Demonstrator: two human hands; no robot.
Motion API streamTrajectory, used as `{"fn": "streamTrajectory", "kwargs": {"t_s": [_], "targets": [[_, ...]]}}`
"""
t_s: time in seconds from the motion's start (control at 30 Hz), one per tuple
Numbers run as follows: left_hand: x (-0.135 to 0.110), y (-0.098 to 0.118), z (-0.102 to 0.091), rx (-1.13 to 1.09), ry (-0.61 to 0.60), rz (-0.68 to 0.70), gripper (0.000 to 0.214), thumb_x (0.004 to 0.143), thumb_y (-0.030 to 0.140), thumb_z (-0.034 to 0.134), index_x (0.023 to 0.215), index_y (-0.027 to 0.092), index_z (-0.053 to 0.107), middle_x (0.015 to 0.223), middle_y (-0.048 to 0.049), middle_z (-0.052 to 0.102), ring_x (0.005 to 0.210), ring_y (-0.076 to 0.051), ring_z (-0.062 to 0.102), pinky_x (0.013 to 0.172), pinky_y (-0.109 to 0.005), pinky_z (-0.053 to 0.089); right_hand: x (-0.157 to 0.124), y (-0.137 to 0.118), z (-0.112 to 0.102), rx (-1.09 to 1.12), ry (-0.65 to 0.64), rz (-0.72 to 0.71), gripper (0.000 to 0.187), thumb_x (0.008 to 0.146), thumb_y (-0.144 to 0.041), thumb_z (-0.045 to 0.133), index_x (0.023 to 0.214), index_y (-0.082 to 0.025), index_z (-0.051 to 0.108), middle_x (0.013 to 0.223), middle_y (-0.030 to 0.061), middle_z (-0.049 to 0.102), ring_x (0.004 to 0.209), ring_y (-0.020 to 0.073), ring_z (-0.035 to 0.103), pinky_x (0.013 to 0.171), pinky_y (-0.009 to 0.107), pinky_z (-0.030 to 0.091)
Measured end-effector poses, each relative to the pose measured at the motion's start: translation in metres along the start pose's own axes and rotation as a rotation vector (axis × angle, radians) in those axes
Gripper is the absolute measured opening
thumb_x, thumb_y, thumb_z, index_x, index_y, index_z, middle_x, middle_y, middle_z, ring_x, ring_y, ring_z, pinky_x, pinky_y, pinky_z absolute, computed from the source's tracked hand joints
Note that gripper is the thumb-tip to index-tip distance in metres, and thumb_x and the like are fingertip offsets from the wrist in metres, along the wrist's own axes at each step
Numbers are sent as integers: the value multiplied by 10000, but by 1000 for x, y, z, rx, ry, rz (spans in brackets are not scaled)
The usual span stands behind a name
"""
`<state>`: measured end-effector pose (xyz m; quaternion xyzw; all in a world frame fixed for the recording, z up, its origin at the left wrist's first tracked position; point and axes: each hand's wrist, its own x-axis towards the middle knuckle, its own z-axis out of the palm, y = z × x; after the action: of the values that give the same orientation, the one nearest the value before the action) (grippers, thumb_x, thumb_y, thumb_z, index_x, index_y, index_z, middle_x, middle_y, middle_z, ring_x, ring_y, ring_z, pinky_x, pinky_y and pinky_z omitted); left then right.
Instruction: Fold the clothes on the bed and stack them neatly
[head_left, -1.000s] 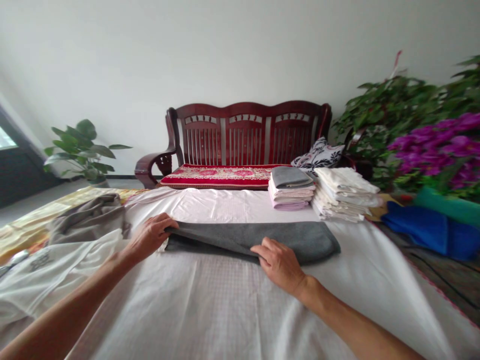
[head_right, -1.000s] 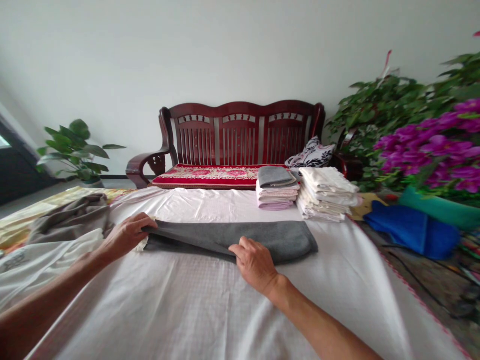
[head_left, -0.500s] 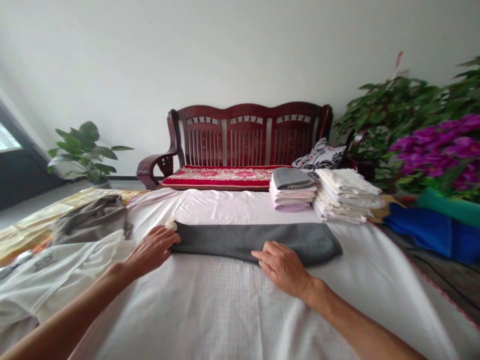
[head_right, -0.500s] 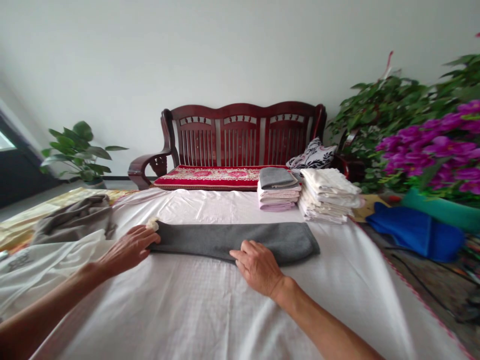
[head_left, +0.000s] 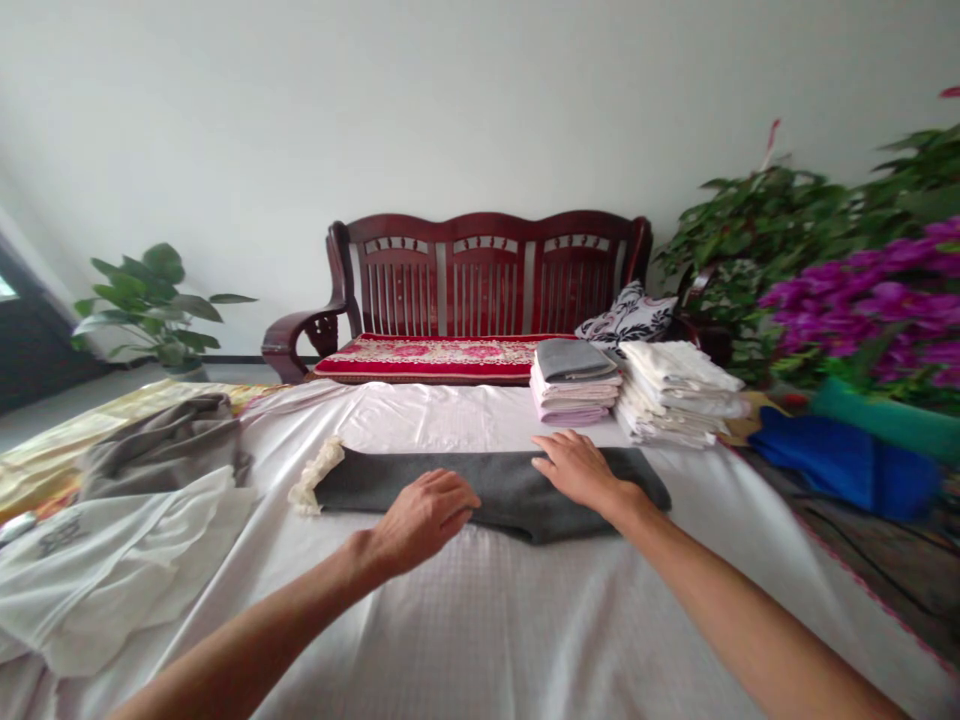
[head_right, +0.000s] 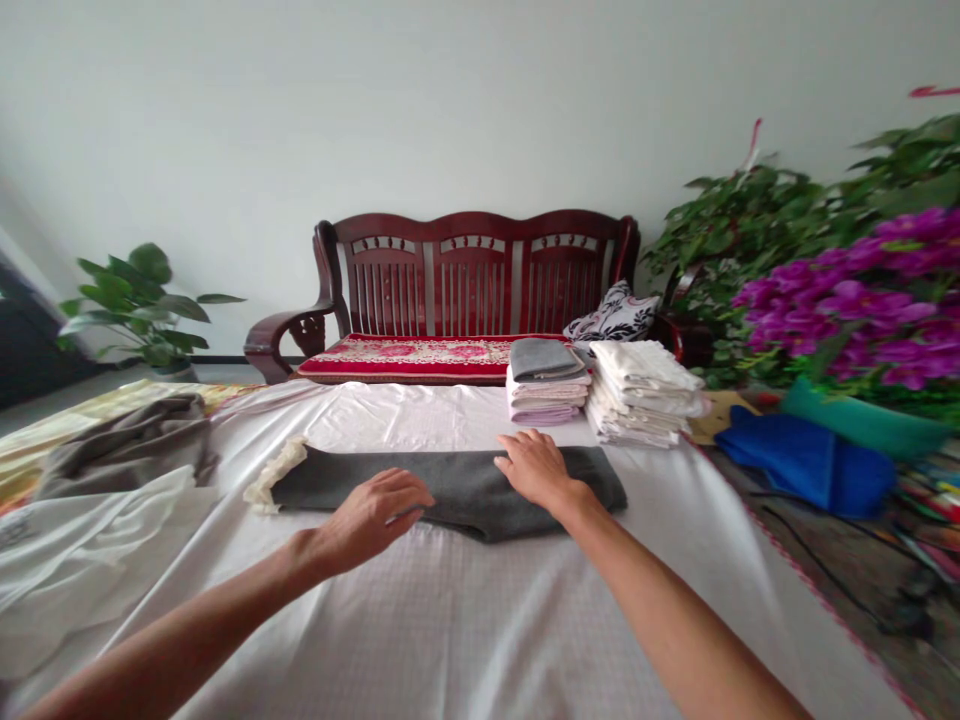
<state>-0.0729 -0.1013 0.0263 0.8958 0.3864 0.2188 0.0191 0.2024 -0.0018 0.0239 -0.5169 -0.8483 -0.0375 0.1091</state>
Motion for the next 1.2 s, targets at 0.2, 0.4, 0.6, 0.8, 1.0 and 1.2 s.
{"fn": "streamTrajectory", "kwargs": {"t_s": [0.2, 0.4, 0.6, 0.8, 1.0, 1.2], "targets": [[24, 35, 36, 46, -91, 116, 306, 915, 189, 590, 1218, 225, 610, 1116, -44, 669, 1041, -215, 584, 908, -351, 470, 15, 3, -11, 35, -4, -104, 124, 866, -257, 633, 886, -230, 752, 975, 48, 720, 1015, 221, 590, 867, 293, 415], [25, 50, 45, 158, -183, 78, 303, 942, 208, 558, 1242, 245, 573, 1105, -44, 625, 1006, -216, 536, 868, -347, 457, 21, 4, -18, 102, -70, -48, 179, 908, -218, 513, 882, -231, 689, 948, 19, 720, 852, 156, 625, 677, 247, 361], [27, 51, 49, 197, -159, 126, 227, 1013, 241, 457, 1200, 240, 586, 1016, -40, 618, 919, -209, 527, 806, -341, 449, 28, 6, -13, 93, -152, -35, 93, 791, -268, 642, 855, -234, 701, 873, 22, 722, 810, 179, 630, 636, 252, 345], [27, 51, 53, 199, -155, 126, 220, 1010, 234, 464, 1188, 239, 593, 998, -48, 613, 901, -209, 531, 789, -350, 451, 31, 7, -23, 266, -272, -64, 119, 759, -229, 590, 815, -199, 691, 873, 31, 709, 836, 178, 603, 664, 252, 367], [29, 51, 51, 171, -155, 129, 219, 1022, 252, 446, 1180, 244, 597, 1008, -35, 612, 904, -201, 527, 790, -343, 447, 49, 18, -29, 467, -573, -34, 295, 777, -468, 621, 853, -200, 716, 827, 4, 716, 755, 167, 606, 644, 252, 408], [28, 50, 50, 154, -136, 138, 203, 1023, 263, 451, 1135, 237, 618, 1038, -49, 623, 977, -203, 538, 846, -347, 432, 55, 19, -27, 597, -762, 6, 393, 575, -384, 764, 911, -183, 739, 775, -3, 733, 671, 183, 629, 572, 256, 428]]}}
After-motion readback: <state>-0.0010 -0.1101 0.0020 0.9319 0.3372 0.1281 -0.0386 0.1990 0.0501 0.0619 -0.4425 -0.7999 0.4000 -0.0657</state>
